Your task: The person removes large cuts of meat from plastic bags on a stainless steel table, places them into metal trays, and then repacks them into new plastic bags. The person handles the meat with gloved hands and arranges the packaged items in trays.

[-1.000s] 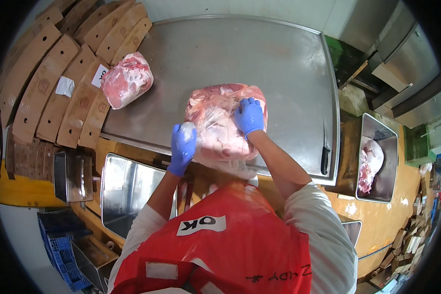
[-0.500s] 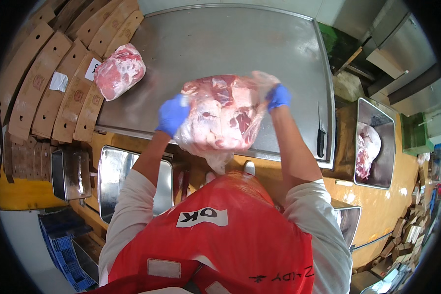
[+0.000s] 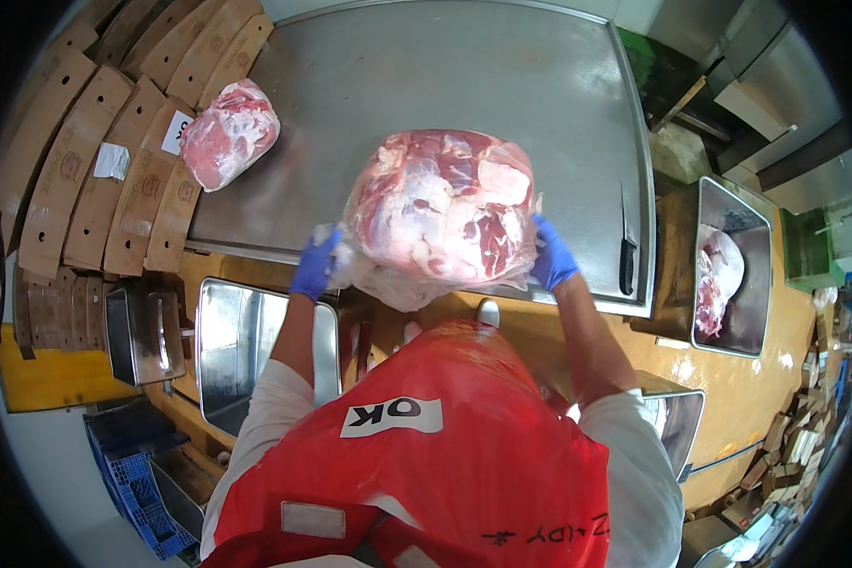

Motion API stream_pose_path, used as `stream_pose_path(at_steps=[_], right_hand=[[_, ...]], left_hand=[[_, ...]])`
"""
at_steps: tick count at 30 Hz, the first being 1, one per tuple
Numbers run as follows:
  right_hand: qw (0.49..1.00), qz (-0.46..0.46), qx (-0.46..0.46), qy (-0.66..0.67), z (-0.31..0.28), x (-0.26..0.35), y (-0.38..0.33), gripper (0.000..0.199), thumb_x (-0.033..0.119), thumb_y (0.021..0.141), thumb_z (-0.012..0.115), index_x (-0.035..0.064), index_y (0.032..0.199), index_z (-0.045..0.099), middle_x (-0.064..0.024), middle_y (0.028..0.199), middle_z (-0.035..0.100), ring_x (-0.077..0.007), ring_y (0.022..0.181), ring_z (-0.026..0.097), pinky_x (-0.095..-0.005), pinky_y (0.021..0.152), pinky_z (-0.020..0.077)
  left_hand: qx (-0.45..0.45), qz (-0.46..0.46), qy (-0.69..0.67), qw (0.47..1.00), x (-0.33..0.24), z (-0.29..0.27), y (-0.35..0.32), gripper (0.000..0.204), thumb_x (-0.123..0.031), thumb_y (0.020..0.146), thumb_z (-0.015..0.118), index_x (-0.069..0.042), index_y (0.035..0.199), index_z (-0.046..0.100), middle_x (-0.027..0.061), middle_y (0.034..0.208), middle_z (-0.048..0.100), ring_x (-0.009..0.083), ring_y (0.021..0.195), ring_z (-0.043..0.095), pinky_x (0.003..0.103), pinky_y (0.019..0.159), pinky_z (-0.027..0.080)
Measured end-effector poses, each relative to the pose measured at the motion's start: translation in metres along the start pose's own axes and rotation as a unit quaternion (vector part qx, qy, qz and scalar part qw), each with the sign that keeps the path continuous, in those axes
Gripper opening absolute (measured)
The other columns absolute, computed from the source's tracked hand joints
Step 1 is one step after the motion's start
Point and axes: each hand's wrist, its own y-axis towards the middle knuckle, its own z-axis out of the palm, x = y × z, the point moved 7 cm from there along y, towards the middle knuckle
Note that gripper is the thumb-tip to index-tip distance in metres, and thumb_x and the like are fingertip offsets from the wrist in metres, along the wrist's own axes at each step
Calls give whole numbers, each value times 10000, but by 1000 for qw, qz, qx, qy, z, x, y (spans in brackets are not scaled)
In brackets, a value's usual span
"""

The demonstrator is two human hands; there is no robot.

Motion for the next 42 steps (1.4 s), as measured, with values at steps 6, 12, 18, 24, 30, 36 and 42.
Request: stream_pose_path(at_steps=[6,12,18,24,30,36,42], right_hand=[[991,20,19,129,8,-62,-36,486,316,993,595,9,1361,514,-127,1240,647,-277,1059,658,-401,786,595],[906,-59,-111,-403,-37,-34,-23,314,121,889,591,0,1179,595,-100,975,697,-253,761,676,-347,605,528],[669,-175,-363,-625,-126,10,-27,279,118,821,645,-2,1071,624,-89,860,662,-202,677,618,-342,610,510],[930,-213,-266,-136,-128,-13,18,103,78,877,613,22,949,662,-51,856,636,-154,709,589,-301,616,487],[985,-26,-27,168,-41,-54,93,357,189,1028,397,24,1271,600,-157,1164,673,-259,1003,658,-387,876,533],[989,8,67,-131,-16,-57,73,380,197,1040,399,-1,1326,552,-158,1239,653,-262,1073,653,-403,921,541],[983,124,-72,-113,17,-41,-23,320,177,1018,472,-8,1232,621,-148,1087,715,-223,846,710,-356,689,595]], left_hand=[[139,-120,-369,911,66,67,-14,408,-206,974,651,-49,1340,564,65,1150,660,169,925,663,325,805,554],[210,-106,-144,961,56,68,-16,452,-218,905,749,-48,1295,596,60,1065,695,179,935,677,335,817,556],[148,44,90,984,64,72,-12,391,-215,859,778,18,1158,681,77,975,722,174,848,672,341,750,544],[78,35,13,996,101,60,3,386,-222,863,759,58,1117,684,96,970,720,163,843,662,339,733,534],[90,9,43,995,104,58,0,371,-241,870,731,81,1050,685,92,919,713,147,786,639,342,679,523],[120,-32,-72,990,79,68,-63,302,-185,875,720,40,1072,683,61,920,697,137,820,641,291,739,523],[114,23,-166,979,-68,66,-110,148,-168,915,677,-32,975,673,-1,830,639,91,743,593,263,710,499]])
